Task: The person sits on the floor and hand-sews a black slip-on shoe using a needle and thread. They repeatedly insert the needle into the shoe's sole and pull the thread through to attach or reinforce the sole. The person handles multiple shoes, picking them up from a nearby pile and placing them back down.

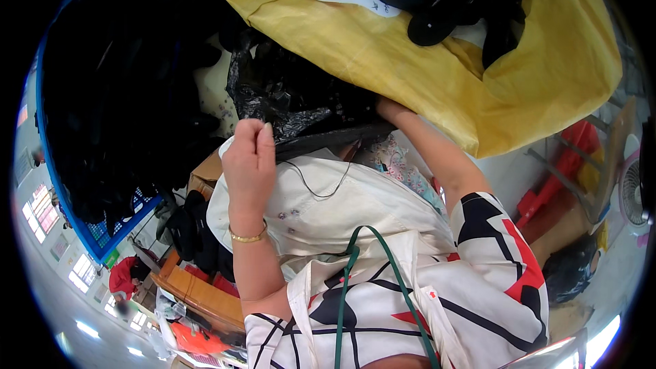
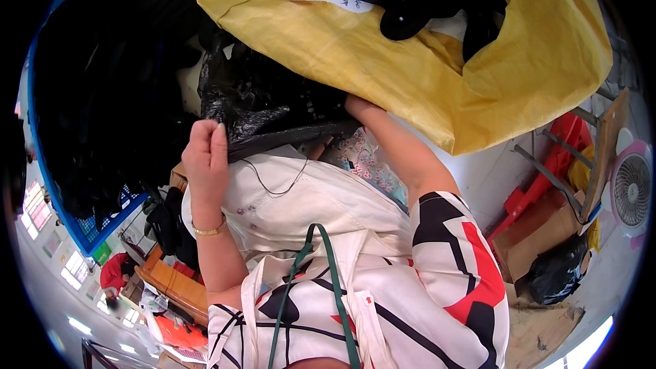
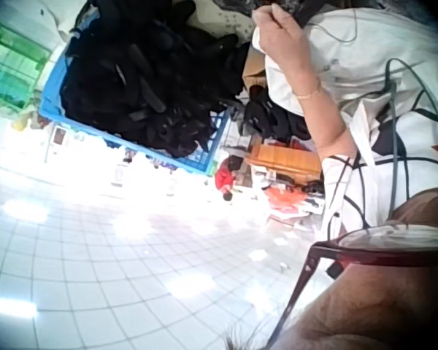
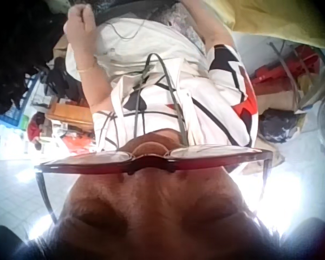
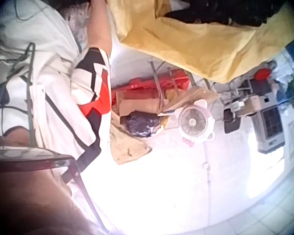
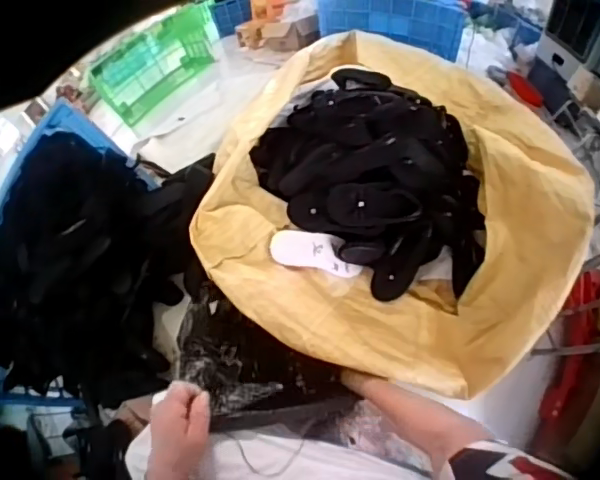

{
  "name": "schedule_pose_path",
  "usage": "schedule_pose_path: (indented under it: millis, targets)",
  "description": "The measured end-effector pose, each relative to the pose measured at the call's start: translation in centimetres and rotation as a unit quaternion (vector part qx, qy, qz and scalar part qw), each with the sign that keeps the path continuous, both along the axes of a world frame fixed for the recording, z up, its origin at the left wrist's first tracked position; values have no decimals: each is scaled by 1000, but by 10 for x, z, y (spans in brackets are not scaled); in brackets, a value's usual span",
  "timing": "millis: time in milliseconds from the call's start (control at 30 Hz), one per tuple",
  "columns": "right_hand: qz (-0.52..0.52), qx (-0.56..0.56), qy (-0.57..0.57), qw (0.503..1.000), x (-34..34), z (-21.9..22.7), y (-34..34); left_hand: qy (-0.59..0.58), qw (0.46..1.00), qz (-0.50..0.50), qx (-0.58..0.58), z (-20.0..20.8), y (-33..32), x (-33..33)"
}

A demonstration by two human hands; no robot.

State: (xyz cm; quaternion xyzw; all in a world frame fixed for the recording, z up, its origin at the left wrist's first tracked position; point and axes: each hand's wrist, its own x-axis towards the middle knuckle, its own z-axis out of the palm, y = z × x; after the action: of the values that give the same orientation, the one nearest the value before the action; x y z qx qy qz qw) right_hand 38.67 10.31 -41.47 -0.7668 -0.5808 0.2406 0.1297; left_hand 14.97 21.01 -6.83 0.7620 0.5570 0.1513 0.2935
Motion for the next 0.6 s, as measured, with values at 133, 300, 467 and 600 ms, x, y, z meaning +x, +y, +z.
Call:
schedule_pose_path:
  millis: [133,300,467,600]
  targets:
    - [55,-137,-3,989,-1,33,7,16,999,-14,43,-8,-15,-16]
    - [37,-149,145,977,-38,29,18,-17,996,-55,75,-9,-10,-12]
    - [42,-289,85,953,-86,37,25,-27,998,-30,52,-11,-11,-12]
    - [87,-278,70,954,-79,-2,16,-10,995,-57,78,-9,-7,-5]
